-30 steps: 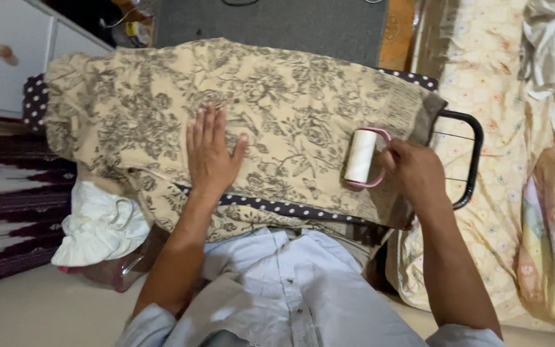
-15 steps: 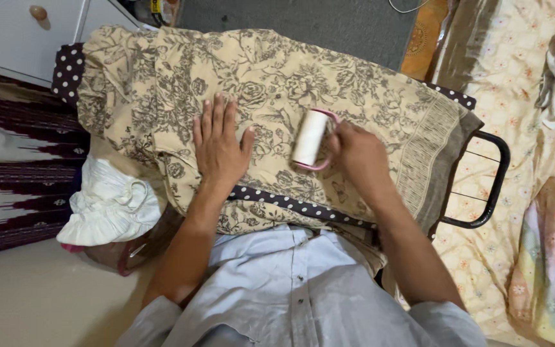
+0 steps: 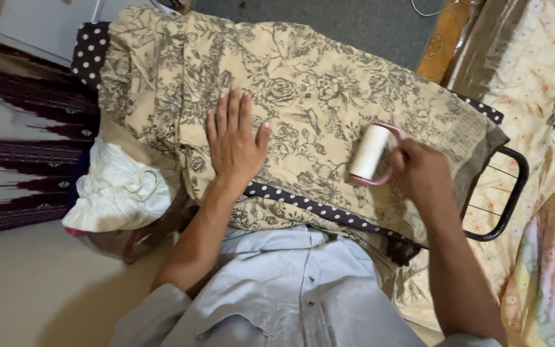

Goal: The person uses a pink lint roller to roll over a floral-patterned fabric laid on an ironing board. They repeatedly roll the lint roller across the fabric surface, occasionally repositioning the fabric with both hands to cover different areas.

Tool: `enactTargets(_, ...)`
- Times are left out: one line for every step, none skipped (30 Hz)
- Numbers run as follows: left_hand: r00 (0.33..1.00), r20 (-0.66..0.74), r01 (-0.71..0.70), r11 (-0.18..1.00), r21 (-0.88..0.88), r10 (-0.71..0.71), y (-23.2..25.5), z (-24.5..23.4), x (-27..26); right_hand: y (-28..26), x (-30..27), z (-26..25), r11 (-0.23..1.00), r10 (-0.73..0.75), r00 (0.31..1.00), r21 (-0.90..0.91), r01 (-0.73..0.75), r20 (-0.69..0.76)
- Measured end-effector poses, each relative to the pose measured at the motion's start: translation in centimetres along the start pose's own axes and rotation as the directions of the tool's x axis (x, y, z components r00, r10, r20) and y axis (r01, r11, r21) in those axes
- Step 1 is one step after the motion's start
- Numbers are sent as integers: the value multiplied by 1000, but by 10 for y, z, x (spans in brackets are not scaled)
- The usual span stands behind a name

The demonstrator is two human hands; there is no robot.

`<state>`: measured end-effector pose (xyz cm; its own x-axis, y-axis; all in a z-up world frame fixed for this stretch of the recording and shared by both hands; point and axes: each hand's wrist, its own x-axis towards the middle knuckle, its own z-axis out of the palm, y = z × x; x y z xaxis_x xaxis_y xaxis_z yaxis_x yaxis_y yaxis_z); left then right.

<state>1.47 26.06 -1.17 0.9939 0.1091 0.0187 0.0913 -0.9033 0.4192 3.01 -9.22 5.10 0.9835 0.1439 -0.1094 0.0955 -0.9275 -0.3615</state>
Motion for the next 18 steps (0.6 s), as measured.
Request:
enactTargets(1000,-9,-5,1000,0,5,-1,1,0,-14,8,6,999,37,998,38,-39,47)
enactTargets(1000,-18,-10,1000,0,10,-1,3,-1,-30,16,13,994,72,993,74,-79,96)
enactTargets(1000,-27,-16,1000,-1,16,-3,5,-1,-47,24,20,995,34,996,88,-40,77)
enactTargets(999,-30,-19,1000,2,20,-5,8,0,-64,31,27,995,-4,998,102,-2,58)
enactTargets(999,-33,-22,1000,6,22,-7,10,2,-82,37,35,987,97,982,111,-115,162)
enactTargets(999,-36,-25,1000,10,25,-8,11,3,-98,43,42,968,193,945,108,-228,266)
enactTargets(999,-30,-17,1000,1,17,-9,11,2,-112,50,47,989,102,970,80,-122,219)
enactTargets(1000,-23,-8,1000,-8,8,-10,10,1,-125,57,53,999,7,985,47,-16,174)
enactTargets(1000,-17,0,1000,-19,0,-10,8,-2,-133,60,56,996,-89,987,7,89,132)
enactTargets(1000,-18,0,1000,-22,0,-11,6,-3,-136,60,56,991,-130,988,-5,131,84)
enactTargets(1000,-18,1,1000,-24,-2,-13,3,-4,-137,59,55,985,-172,984,-18,173,37)
enactTargets(1000,-19,3,1000,-26,-3,-15,0,-4,-138,58,56,976,-214,977,-33,214,-9)
enactTargets(1000,-18,-4,1000,-29,4,-17,-2,-4,-134,57,57,991,-134,989,-2,134,65)
enactTargets(1000,-17,-11,999,-33,11,-18,-4,-4,-126,56,56,998,-55,988,23,52,142)
enactTargets(1000,-16,-15,999,-37,15,-20,-7,-4,-116,54,55,999,21,975,40,-31,222)
enactTargets(1000,-23,-19,999,-41,18,-21,-8,-5,-104,51,52,1000,12,983,18,-16,184)
enactTargets(999,-30,-22,999,-44,21,-20,-9,-6,-90,46,48,1000,2,989,-2,-2,149)
enactTargets(999,-36,-25,999,-48,23,-20,-9,-6,-76,41,42,999,19,992,29,-23,125)
